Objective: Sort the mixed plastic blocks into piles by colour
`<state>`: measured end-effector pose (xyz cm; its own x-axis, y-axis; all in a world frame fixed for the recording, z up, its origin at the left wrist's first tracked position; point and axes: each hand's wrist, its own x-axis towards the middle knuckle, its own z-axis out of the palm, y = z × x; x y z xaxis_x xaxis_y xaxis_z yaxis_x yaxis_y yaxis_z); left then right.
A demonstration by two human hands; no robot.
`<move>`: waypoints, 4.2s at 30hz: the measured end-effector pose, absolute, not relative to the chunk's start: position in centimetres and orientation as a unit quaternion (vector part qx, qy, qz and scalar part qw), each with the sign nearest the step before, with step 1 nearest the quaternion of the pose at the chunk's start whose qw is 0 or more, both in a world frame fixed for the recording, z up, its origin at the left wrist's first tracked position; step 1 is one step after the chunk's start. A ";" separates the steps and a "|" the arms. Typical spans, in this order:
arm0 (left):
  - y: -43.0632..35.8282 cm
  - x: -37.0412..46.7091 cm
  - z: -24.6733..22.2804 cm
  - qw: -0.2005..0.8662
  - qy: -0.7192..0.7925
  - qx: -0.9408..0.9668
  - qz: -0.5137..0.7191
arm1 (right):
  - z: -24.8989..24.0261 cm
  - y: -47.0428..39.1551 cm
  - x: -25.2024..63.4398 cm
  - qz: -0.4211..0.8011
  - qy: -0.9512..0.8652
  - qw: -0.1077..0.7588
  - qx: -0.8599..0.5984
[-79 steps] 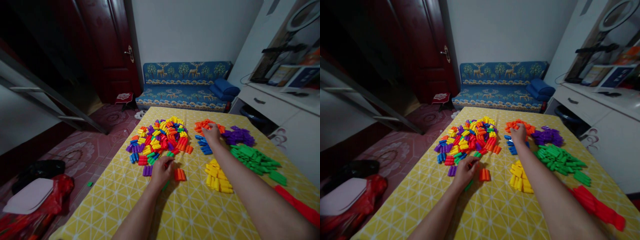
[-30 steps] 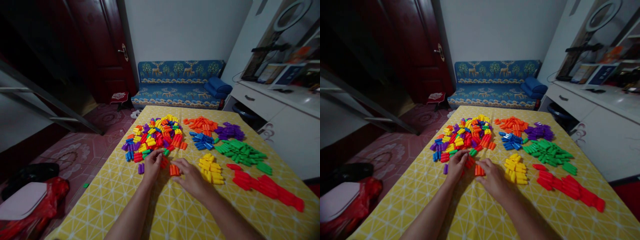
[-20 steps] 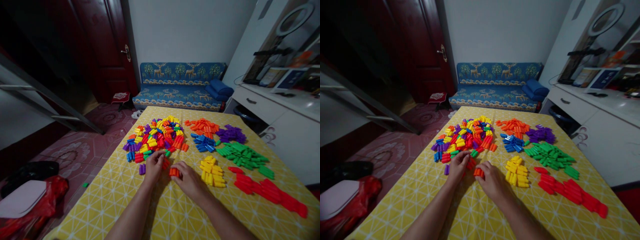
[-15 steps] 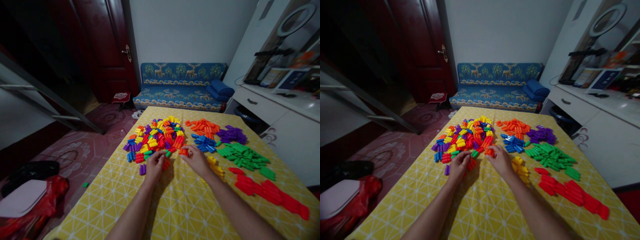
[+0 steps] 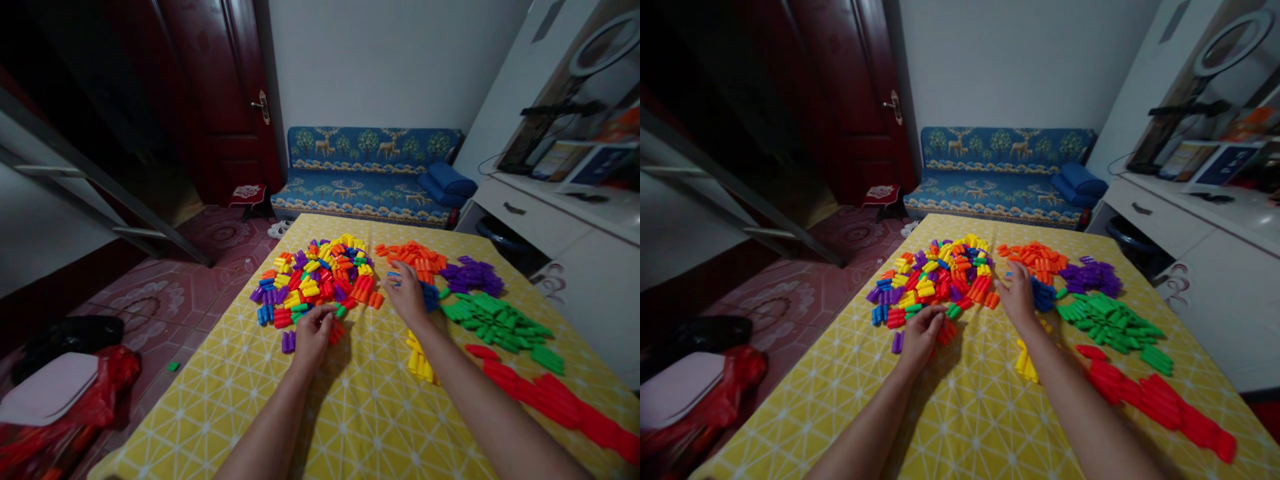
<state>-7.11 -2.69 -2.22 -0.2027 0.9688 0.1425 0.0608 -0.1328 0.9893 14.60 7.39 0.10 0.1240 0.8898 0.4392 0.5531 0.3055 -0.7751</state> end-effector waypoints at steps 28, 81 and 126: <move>3.4 -20.2 -1.9 0.063 0.758 0.544 0.354 | -4.4 -2.6 8.1 0.274 -0.619 0.518 -0.523; -2.3 -5.1 1.5 0.452 0.500 0.583 0.453 | -2.0 -3.9 7.8 0.397 -0.476 0.610 -0.494; 2.1 -5.6 1.3 0.130 0.521 0.831 0.146 | -5.7 -1.5 8.0 0.384 -0.523 0.594 -0.475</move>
